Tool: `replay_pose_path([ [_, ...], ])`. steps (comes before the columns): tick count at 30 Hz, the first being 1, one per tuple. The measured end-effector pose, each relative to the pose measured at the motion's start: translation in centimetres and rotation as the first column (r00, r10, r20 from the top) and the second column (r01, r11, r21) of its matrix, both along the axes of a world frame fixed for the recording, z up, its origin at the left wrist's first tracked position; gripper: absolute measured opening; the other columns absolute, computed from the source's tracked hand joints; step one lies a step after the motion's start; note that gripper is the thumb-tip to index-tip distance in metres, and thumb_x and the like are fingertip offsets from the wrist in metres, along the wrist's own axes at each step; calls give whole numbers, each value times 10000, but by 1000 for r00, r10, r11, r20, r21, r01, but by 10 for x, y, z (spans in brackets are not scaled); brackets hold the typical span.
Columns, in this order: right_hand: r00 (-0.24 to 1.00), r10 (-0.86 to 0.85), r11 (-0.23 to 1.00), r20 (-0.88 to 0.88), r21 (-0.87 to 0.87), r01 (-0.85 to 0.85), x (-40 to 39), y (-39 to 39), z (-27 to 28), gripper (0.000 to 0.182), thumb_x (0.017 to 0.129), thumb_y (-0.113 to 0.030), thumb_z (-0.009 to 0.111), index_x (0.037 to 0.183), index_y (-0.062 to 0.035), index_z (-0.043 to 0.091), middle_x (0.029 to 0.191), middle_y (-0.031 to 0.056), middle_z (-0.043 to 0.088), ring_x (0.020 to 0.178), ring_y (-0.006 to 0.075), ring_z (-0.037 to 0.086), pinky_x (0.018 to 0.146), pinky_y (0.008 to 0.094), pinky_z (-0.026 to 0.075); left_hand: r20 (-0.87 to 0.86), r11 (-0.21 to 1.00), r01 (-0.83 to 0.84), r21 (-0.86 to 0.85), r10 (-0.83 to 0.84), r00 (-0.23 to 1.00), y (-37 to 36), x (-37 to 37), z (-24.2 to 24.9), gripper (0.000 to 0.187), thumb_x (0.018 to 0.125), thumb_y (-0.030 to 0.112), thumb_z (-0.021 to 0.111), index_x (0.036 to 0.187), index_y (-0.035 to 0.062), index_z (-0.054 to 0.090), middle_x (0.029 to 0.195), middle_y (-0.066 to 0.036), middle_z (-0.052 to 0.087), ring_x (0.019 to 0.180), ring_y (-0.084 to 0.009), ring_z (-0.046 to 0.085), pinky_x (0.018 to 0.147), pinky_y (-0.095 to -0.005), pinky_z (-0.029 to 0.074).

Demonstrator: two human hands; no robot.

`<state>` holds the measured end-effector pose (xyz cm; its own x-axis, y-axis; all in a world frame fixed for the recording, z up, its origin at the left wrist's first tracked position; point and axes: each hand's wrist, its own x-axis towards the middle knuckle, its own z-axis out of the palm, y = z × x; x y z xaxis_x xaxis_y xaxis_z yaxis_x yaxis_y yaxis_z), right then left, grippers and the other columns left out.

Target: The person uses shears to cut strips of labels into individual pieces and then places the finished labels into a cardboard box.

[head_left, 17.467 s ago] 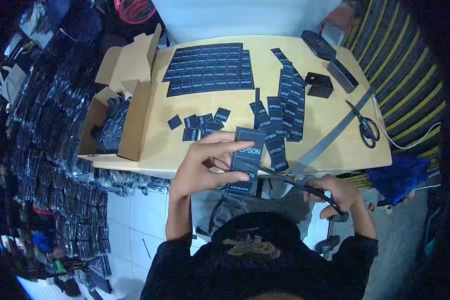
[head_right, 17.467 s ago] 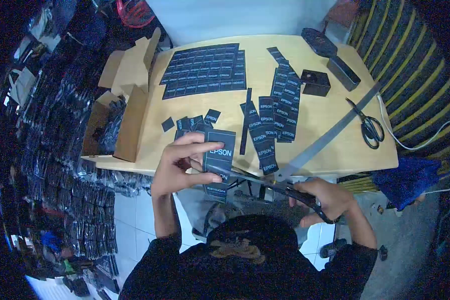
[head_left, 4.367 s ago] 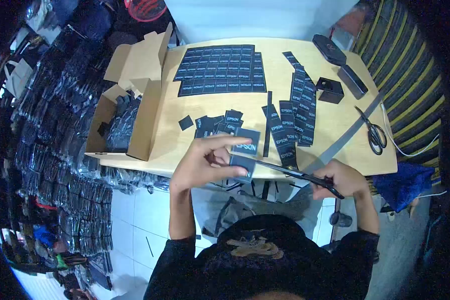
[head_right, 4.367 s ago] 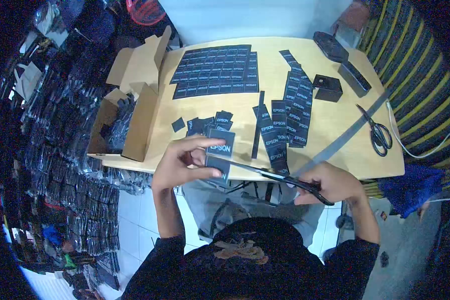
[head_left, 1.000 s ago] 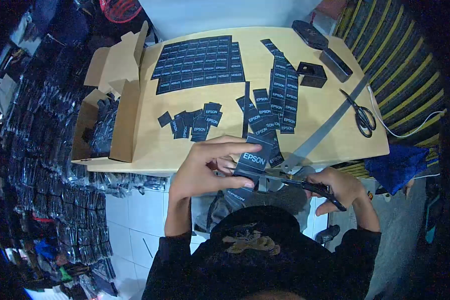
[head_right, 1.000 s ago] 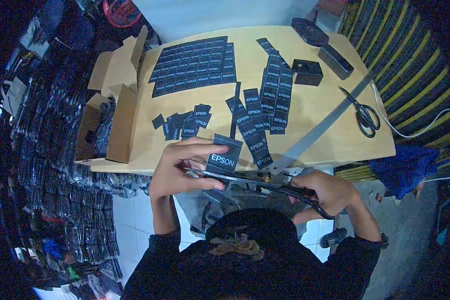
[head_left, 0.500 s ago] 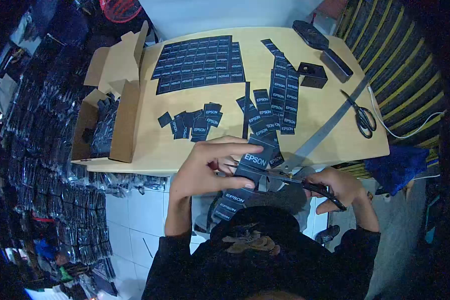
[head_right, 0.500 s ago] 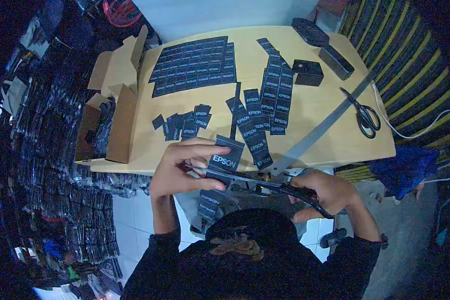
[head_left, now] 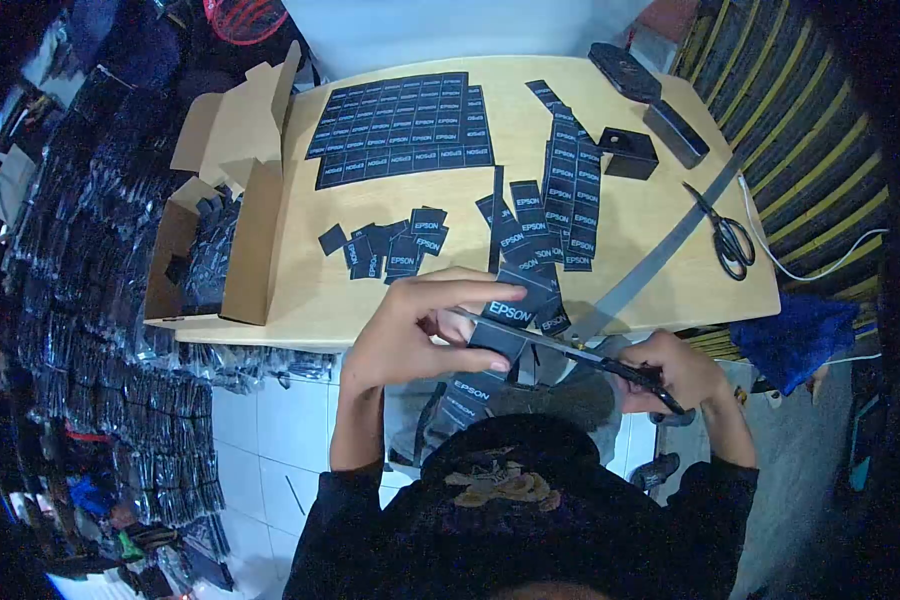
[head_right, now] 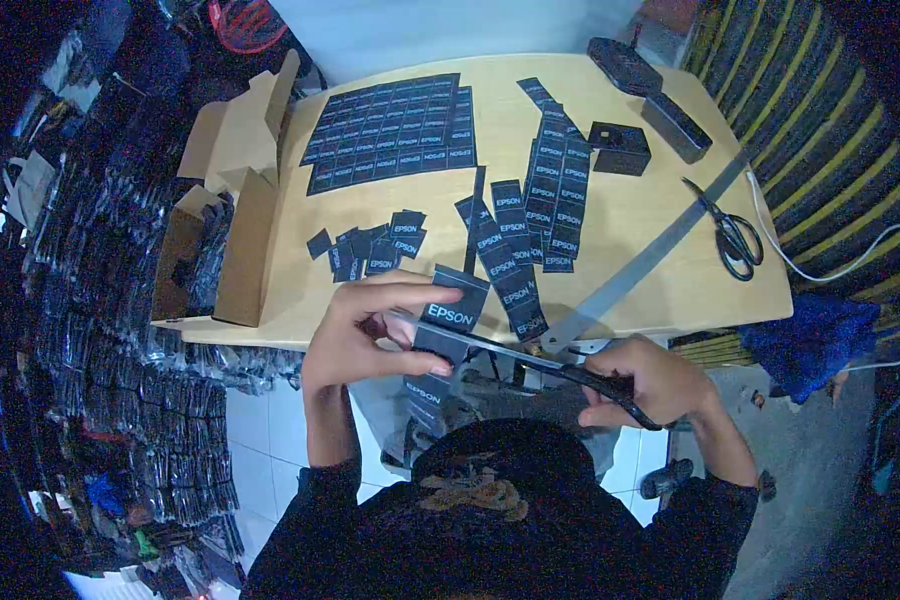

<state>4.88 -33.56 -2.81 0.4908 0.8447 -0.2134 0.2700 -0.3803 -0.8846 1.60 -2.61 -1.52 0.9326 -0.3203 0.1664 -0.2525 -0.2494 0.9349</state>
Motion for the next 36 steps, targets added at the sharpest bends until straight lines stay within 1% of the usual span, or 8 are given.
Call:
replay_pose_path([
  [9,988,-149,988,27,-43,150,-5,-14,-21,312,700,-250,777,657,-35,555,547,34,493,513,85,430,472,272,338,59,996,-92,3,92,994,30,17,-18,564,588,87,828,1117,118,634,1009,-41,606,679,-14,504,532,-149,410],
  [12,946,-289,957,-146,-30,288,-15,-28,-43,311,691,-232,780,658,-27,549,547,22,488,526,71,425,474,260,342,-97,970,-200,139,215,972,54,37,-32,676,589,55,818,1210,89,552,1039,-63,605,656,-36,519,549,-182,453],
  [13,960,-273,958,62,-71,277,-17,-28,-41,299,688,-212,781,666,-22,551,527,21,481,511,69,421,464,252,340,-77,958,-187,217,208,975,63,46,-38,850,560,57,830,1312,98,437,1073,-112,602,650,-55,528,570,-217,479],
  [17,948,-318,947,-18,47,319,-24,-26,-53,384,674,-325,787,648,-35,537,540,-21,455,514,62,395,460,247,311,-78,849,-265,458,335,939,97,53,-56,1194,479,43,848,1440,178,153,1101,-214,571,630,-111,547,596,-262,490],
  [26,905,-424,888,46,219,405,-32,15,-70,344,665,-313,794,689,-42,583,569,-40,473,514,36,413,468,206,311,170,770,-462,441,434,885,109,30,-40,1135,500,-12,829,1429,171,202,1086,-209,577,632,-114,597,527,-247,494],
  [28,793,-554,791,-254,137,597,-38,43,-65,234,656,-81,791,778,-25,599,593,-26,498,547,58,459,505,223,352,14,872,-480,95,481,877,92,23,-36,1034,549,7,824,1406,110,254,1074,-180,582,616,-100,596,500,-218,484],
  [30,854,-476,769,-212,371,521,-37,72,-64,263,651,-52,787,840,-28,606,598,-53,479,545,40,439,501,211,338,-67,895,-428,-127,422,904,54,6,-33,901,596,-31,790,1359,45,316,1112,-133,560,609,-58,583,497,-159,453],
  [36,861,-453,671,-232,547,501,-38,114,-64,246,712,-95,751,877,-22,584,597,-81,447,534,12,393,476,189,295,-72,889,-334,-314,329,942,-27,-28,-42,752,601,-67,781,1259,12,423,1167,-105,520,670,-45,584,548,-153,462],
])
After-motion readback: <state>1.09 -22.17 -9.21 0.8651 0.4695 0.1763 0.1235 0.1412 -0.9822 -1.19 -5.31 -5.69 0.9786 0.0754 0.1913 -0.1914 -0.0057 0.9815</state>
